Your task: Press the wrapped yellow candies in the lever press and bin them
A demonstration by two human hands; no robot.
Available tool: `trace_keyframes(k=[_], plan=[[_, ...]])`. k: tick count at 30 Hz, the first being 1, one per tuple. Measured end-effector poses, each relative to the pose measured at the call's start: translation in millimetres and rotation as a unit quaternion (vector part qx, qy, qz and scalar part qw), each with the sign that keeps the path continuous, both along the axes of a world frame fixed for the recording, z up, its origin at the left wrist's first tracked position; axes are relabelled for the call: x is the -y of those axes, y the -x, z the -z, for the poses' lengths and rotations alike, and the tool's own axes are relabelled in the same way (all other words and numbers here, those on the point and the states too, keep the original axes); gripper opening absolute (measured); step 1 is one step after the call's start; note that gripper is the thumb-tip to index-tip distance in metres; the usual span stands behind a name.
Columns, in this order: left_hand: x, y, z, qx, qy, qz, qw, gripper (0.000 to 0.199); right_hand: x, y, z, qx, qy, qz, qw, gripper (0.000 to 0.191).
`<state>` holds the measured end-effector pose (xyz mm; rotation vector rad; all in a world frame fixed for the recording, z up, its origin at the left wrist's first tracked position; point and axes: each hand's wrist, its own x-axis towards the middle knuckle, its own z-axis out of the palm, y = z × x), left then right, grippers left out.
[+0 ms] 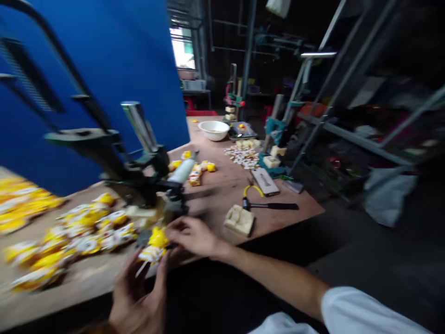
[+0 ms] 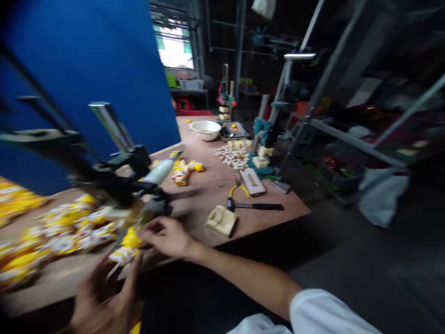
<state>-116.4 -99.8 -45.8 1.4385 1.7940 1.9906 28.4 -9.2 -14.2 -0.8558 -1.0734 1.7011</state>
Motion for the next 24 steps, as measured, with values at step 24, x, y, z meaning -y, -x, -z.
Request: trace_keyframes(k=[24], plan=[[-77, -15, 7.0, 0.021, 0.019, -0.015, 0.999, 0.1, -64, -38, -195.5, -0.147, -0.16, 0.071, 0.973, 0.068]])
